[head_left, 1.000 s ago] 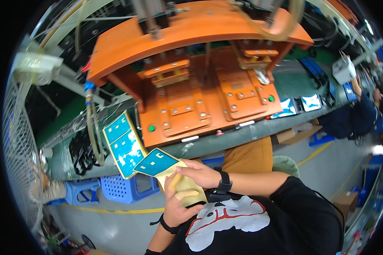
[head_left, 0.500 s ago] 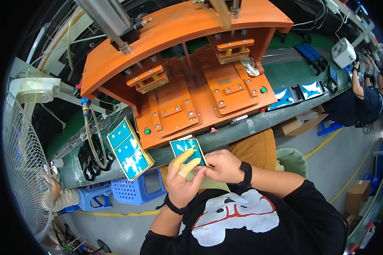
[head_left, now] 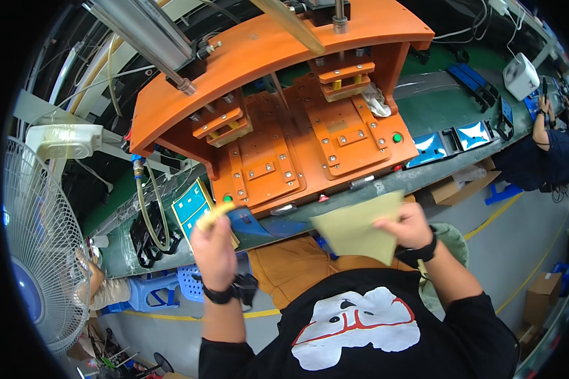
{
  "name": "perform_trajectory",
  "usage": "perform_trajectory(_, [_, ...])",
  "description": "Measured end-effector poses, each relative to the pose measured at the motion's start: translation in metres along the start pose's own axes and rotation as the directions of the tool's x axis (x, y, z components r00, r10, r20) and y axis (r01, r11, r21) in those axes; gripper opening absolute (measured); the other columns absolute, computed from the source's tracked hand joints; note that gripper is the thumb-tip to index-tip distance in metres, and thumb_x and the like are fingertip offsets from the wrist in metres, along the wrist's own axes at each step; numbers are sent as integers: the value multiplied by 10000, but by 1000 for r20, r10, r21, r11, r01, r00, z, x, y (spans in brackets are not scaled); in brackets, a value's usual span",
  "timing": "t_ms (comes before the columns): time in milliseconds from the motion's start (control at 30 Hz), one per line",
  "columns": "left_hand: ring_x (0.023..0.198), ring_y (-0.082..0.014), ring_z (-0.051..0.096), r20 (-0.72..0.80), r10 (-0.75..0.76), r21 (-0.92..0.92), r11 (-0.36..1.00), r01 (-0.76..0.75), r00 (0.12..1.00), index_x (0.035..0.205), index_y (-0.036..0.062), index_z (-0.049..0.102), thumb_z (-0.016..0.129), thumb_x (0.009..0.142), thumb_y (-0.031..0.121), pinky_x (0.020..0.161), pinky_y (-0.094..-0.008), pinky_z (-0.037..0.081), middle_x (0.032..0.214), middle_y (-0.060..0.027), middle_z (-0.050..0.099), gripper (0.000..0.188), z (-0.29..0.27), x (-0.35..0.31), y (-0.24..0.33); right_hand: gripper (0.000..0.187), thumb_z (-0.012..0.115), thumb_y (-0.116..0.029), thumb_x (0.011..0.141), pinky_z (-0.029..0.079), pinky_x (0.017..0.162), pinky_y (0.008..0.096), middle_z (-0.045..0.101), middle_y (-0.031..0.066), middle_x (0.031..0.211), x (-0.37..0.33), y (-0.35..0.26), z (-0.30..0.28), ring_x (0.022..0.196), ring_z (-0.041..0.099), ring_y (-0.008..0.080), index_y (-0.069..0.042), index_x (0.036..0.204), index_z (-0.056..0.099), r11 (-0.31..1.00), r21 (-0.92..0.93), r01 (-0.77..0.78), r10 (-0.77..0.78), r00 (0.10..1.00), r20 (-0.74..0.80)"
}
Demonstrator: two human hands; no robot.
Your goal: Operating a pneumatic press to assemble plastic housings for electronic components.
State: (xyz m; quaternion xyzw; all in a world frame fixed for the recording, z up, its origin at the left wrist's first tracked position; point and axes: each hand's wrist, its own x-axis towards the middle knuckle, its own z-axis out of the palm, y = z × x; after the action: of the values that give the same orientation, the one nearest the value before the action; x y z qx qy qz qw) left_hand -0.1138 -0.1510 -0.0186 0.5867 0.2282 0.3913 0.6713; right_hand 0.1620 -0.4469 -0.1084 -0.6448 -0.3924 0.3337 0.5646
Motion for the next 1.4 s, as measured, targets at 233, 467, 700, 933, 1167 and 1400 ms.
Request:
perform_trajectory(233, [1222,-190,648,162,-7,427,902,-64,987,1351,-32,616,687,1039,115,1066,-338,489,1325,-112,693,352,8,117,-9,397,651,-124,1032,546,1043,414,697,160,1326,-143,169,-129,1179,695,268,72,1373,590,761,639,-115,467,780,-416])
perform_trajectory(467, [1241,-218,661,303,-53,927,247,-281,952,1423,67,614,690,1019,159,1071,-378,508,1351,-98,702,421,-8,187,-30,535,673,-352,1045,566,982,478,680,155,1365,-366,317,-143,1191,680,298,13,1423,574,296,679,-671,893,-57,-446])
perform_trajectory(700, [1295,-248,635,365,54,899,239,-367,929,1436,109,608,673,1030,244,1096,-402,499,1393,-77,679,432,-30,222,-58,490,712,-431,983,525,651,438,718,124,979,-383,376,-172,784,641,270,18,1178,710,478,595,-646,657,-186,-730])
perform_trajectory(933, [1311,-252,620,386,84,875,281,-394,918,1457,122,586,682,1023,308,1124,-402,481,1426,-77,658,482,-41,228,-71,173,693,-198,1047,438,578,236,674,7,820,-195,243,-224,639,541,68,-28,1058,720,968,123,-217,201,384,-901])
perform_trajectory(1167, [1327,-257,605,409,89,840,353,-413,908,1479,134,564,691,1016,372,1151,-403,464,1460,-77,636,535,-48,237,-86,198,670,-170,1063,485,684,220,720,19,957,-43,92,-223,792,623,66,-14,1174,720,995,95,-16,90,500,-861])
perform_trajectory(1400, [1364,-267,561,408,-34,847,388,-364,912,1490,89,535,731,974,329,1173,-415,426,1476,-106,605,602,-43,245,-75,204,680,-194,1049,483,685,217,731,21,960,96,28,-247,793,627,63,-22,1142,740,994,31,109,-66,781,-622])
